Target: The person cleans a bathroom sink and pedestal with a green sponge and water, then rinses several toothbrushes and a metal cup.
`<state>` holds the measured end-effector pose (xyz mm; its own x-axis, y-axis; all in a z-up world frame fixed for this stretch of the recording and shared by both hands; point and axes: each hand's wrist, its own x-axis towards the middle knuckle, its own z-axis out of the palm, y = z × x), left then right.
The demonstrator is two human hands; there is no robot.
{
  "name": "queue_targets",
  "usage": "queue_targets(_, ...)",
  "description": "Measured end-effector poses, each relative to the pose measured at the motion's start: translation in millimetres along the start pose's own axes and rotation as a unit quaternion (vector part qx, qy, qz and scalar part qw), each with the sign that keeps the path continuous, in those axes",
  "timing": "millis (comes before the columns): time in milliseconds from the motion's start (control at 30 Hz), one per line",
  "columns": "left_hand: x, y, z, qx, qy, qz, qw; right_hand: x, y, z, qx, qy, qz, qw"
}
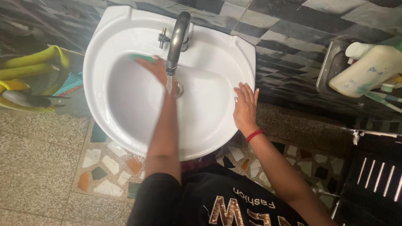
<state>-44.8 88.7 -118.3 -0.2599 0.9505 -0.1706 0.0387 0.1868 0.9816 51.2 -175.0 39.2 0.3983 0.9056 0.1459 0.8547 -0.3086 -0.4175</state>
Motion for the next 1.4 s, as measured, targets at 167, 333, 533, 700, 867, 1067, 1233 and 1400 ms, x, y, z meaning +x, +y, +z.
queue_targets(167,8,-3,-9,0.012,-0.026,-0.007,1.000,0,0,0,0.006,0.001,0.000,1.000)
queue_targets(333,-112,14,3,0.059,-0.276,-0.003,0.959,0,1,3,0.004,0.010,-0.006,1.000)
queue_targets(533,-187,39,-100,0.166,-0.619,0.071,0.764,-1,4,6,0.005,0.014,-0.017,1.000)
queue_targets(700,-30,32,-236,0.480,-0.577,0.267,0.604,-2,2,2,0.012,0.000,-0.007,1.000)
queue_targets(867,100,23,-224,0.786,-0.210,0.469,0.345,-3,2,0,0.016,0.001,-0.005,1.000)
queue_targets(1067,-23,-47,-99,0.339,-0.335,0.028,0.879,-1,9,7,0.007,0.002,-0.010,1.000)
queue_targets(1233,-139,-40,-79,0.222,-0.530,0.169,0.801,1,6,6,0.023,0.020,-0.011,0.999)
queue_targets(1400,-82,-45,-237,0.338,-0.654,0.172,0.655,-5,8,4,0.017,0.023,-0.028,0.999)
